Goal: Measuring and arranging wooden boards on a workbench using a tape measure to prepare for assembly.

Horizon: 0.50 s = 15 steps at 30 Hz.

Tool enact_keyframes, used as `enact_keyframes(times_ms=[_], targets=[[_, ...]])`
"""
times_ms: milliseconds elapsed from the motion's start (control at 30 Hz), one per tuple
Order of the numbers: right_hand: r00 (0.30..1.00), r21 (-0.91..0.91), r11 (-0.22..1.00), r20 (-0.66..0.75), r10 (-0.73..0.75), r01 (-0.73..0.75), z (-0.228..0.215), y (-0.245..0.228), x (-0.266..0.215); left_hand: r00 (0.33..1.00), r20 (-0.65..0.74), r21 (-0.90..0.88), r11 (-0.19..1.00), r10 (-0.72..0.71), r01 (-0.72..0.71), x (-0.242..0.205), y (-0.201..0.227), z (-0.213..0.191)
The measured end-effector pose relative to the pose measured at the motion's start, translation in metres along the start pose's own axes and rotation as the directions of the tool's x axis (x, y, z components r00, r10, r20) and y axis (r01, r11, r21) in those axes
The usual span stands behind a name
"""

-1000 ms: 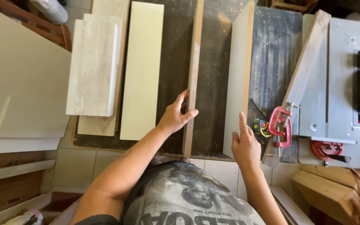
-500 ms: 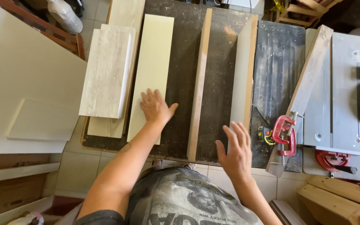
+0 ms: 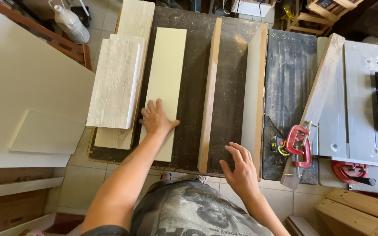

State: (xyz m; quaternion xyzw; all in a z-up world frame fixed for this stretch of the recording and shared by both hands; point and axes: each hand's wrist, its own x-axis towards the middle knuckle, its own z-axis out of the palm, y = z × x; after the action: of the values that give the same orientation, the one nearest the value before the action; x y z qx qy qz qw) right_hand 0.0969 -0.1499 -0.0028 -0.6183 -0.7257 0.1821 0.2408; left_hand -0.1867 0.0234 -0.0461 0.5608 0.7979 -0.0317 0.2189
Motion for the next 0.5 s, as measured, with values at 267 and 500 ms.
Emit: enact_keyframes(times_ms=[267,500], targets=[[0.997,0.403,0.913,0.068,0.034,-0.059,-0.024,-0.055,0.022,0.942,0.236,-0.725,0.688,0.238,0.008,-0.047,-0.031,-0.048],[0.809,0.698,0.538,0.586,-0.051,-0.473,0.021,-0.118,0.065,0.923,0.201,-0.957,0.269,0.329,0.112,-0.075,-0.030,-0.061]])
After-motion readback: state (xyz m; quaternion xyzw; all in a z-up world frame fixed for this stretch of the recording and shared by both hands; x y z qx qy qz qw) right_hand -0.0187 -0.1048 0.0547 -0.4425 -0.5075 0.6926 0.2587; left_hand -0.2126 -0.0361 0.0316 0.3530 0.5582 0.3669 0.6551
